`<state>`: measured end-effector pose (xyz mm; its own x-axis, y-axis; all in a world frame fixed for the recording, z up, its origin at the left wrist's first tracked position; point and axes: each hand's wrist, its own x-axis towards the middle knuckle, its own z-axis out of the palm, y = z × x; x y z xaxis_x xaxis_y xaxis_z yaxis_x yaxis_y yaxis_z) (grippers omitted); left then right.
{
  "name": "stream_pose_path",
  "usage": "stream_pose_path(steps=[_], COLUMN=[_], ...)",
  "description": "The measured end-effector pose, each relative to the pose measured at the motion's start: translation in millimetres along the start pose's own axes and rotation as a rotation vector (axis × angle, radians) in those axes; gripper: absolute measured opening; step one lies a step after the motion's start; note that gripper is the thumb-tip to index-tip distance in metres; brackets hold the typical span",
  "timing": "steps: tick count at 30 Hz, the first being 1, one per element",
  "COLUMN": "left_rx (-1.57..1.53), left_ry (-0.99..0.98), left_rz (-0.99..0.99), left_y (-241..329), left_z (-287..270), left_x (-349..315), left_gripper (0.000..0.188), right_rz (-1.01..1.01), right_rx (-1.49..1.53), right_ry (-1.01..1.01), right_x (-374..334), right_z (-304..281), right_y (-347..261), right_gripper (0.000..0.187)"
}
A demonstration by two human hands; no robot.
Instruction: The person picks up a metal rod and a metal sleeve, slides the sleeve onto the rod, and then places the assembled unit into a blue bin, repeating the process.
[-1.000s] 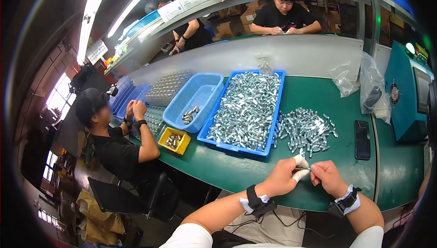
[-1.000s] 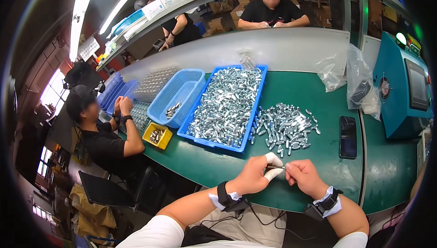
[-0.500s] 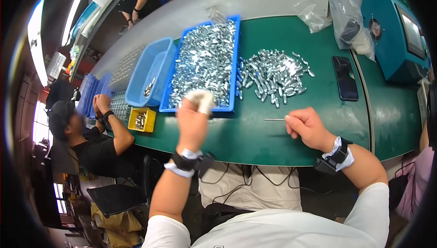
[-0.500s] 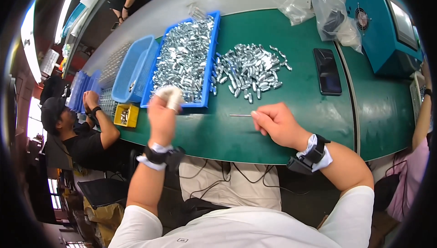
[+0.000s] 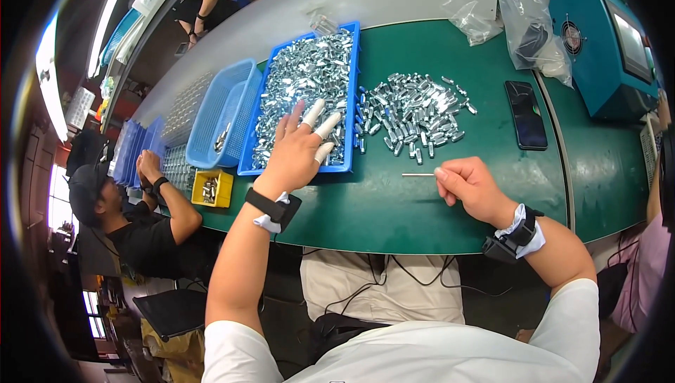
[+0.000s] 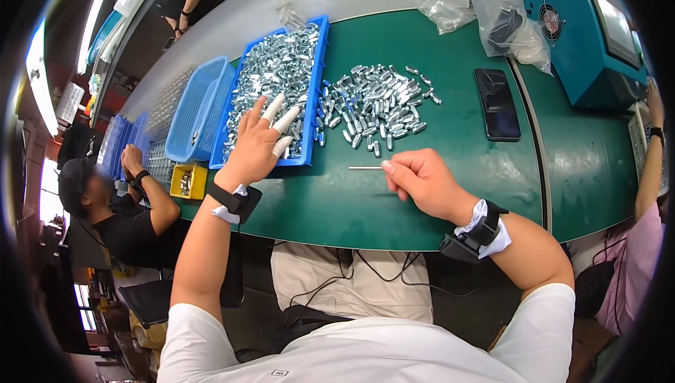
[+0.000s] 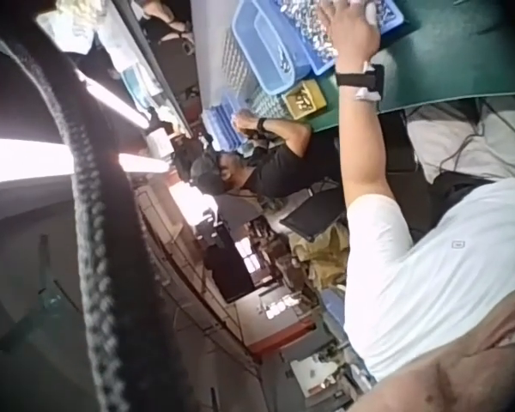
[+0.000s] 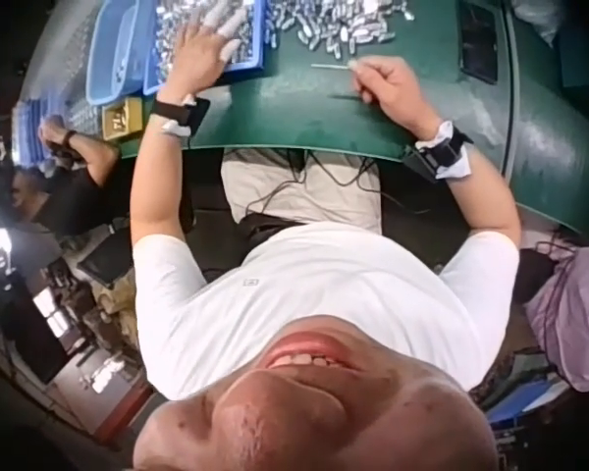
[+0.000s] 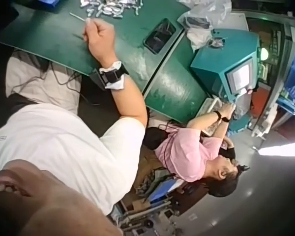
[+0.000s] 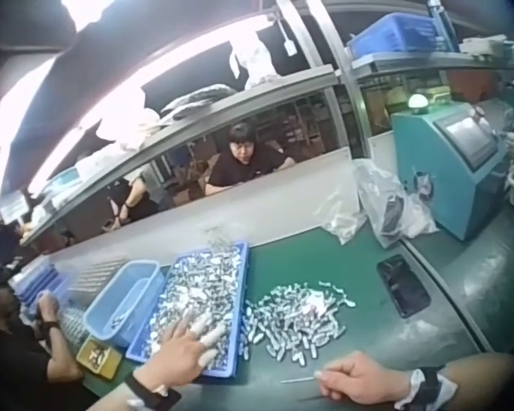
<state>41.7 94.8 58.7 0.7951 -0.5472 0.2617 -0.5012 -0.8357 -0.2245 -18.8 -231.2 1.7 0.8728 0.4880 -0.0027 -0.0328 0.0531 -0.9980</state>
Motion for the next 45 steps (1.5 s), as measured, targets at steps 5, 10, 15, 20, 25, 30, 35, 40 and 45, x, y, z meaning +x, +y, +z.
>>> stream_pose_path(steps=[5, 10, 15, 20, 25, 30, 35, 40, 45], left_rx=[-0.164, -0.408, -0.474, -0.793, -0.591, -0.296, -0.401, -0.404, -0.577], left_ry=[-0.073, 0.080, 0.026, 0.014, -0.003, 0.015, 0.037, 0.070, 0.144], left_rz=[0.034, -0.121, -0.238, -0.364, -0.427, -0.479, -0.469, -0.507, -0.548], left_y=[-45, -101, -125, -130, -100, -94, -120, -120, -110], left_z=[31, 75, 79, 56, 54, 72, 81, 75, 58], left_x=[6, -1, 1, -8, -37, -32, -39, -47, -47], left_gripper=[0.047, 0.045, 0.044, 0.047, 0.054, 0.056, 0.055, 0.048, 0.040], right_rz=[-0.002, 0.023, 0.037, 0.033, 0.025, 0.061, 0.063, 0.049, 0.045], right_rx=[-0.051, -0.091, -0.076, -0.054, -0.094, -0.065, -0.010, -0.007, 0.049], right_ry=[-0.015, -0.019, -0.013, -0.015, -0.054, -0.055, -0.034, -0.057, -0.030], right_x=[-3, -4, 1, 2, 2, -1, -3, 0, -2], right_z=[-2, 1, 2, 2, 0, 1, 1, -3, -4], right_y=[0, 0, -1, -1, -5, 7, 2, 5, 2], right_gripper=[0.039, 0.039, 0.039, 0.039, 0.039, 0.039, 0.038, 0.038, 0.037])
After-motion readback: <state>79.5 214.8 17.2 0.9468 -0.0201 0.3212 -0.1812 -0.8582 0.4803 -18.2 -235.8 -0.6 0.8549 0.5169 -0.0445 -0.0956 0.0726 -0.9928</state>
